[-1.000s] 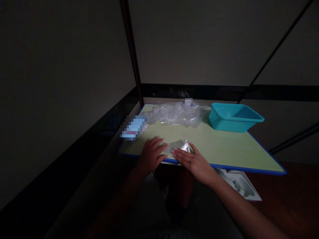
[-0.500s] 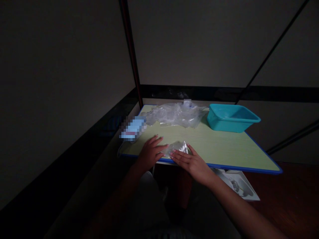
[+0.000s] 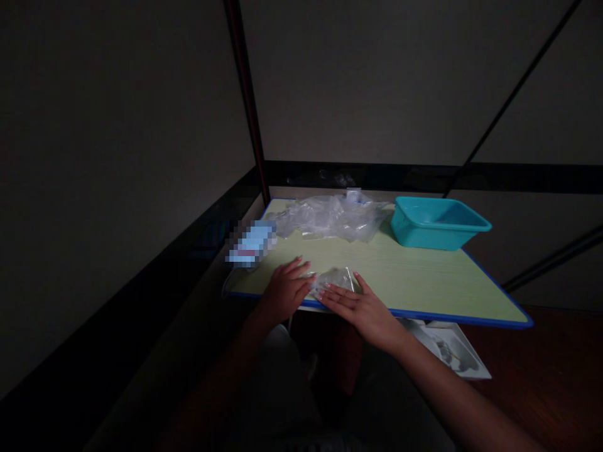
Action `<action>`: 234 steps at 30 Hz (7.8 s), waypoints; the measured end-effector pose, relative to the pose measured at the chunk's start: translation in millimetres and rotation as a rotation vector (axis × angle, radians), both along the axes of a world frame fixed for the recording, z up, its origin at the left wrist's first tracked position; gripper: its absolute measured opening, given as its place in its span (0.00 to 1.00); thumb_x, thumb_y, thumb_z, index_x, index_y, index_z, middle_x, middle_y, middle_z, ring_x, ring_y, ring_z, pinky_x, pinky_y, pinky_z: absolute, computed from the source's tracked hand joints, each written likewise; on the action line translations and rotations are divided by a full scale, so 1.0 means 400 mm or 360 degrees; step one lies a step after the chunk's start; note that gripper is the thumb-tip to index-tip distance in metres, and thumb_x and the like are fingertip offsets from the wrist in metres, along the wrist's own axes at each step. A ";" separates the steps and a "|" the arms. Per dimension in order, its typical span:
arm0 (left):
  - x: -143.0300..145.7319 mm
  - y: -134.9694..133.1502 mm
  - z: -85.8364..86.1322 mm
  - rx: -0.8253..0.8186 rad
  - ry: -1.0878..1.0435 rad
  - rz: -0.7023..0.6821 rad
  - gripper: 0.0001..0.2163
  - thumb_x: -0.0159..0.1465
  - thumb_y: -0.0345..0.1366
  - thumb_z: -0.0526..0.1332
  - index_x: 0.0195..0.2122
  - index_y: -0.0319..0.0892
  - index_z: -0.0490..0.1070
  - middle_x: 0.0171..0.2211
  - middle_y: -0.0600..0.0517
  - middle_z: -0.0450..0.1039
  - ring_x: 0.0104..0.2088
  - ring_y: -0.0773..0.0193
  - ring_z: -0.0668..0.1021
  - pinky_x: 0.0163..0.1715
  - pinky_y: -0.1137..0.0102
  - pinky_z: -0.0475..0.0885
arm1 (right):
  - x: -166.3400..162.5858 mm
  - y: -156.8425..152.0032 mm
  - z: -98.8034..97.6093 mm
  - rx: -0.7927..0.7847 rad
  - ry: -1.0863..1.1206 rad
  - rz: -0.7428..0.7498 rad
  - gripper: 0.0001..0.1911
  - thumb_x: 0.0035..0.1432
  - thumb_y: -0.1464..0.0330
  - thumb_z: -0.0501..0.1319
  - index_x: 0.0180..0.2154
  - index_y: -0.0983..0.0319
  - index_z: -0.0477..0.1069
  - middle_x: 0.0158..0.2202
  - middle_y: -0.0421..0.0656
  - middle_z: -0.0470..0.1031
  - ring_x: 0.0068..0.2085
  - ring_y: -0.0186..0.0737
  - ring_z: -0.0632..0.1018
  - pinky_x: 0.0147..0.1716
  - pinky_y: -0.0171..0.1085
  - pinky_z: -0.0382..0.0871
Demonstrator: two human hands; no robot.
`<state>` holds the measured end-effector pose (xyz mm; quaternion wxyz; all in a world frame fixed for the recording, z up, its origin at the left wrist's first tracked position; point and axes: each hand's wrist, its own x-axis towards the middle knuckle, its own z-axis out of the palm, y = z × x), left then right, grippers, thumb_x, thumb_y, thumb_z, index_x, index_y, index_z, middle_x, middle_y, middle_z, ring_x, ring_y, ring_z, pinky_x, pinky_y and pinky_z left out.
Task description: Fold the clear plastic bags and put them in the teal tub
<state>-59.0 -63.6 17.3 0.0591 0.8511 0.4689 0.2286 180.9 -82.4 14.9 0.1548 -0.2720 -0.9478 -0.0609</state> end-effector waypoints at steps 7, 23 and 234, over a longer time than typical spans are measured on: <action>0.014 0.003 0.021 -0.0161 0.0201 -0.0017 0.18 0.66 0.33 0.50 0.57 0.51 0.62 0.63 0.50 0.54 0.65 0.55 0.51 0.58 0.42 0.44 | 0.002 -0.002 -0.007 -0.0069 0.0013 -0.0029 0.27 0.64 0.75 0.49 0.63 0.55 0.50 0.58 0.44 0.65 0.61 0.38 0.61 0.61 0.60 0.34; 0.026 0.021 0.016 -0.0255 0.0354 -0.0033 0.20 0.68 0.36 0.44 0.62 0.47 0.54 0.64 0.50 0.53 0.65 0.61 0.51 0.60 0.48 0.47 | -0.013 -0.029 -0.028 0.0046 0.0012 -0.0716 0.30 0.63 0.61 0.50 0.63 0.68 0.50 0.63 0.55 0.54 0.65 0.47 0.52 0.60 0.59 0.29; 0.148 0.077 0.008 -0.0311 -0.0021 -0.0449 0.20 0.66 0.40 0.53 0.60 0.50 0.59 0.60 0.52 0.60 0.62 0.63 0.60 0.61 0.60 0.52 | 0.241 -0.019 0.058 -0.0220 0.0282 -0.0344 0.12 0.60 0.65 0.55 0.44 0.55 0.74 0.53 0.44 0.71 0.57 0.48 0.66 0.58 0.54 0.52</action>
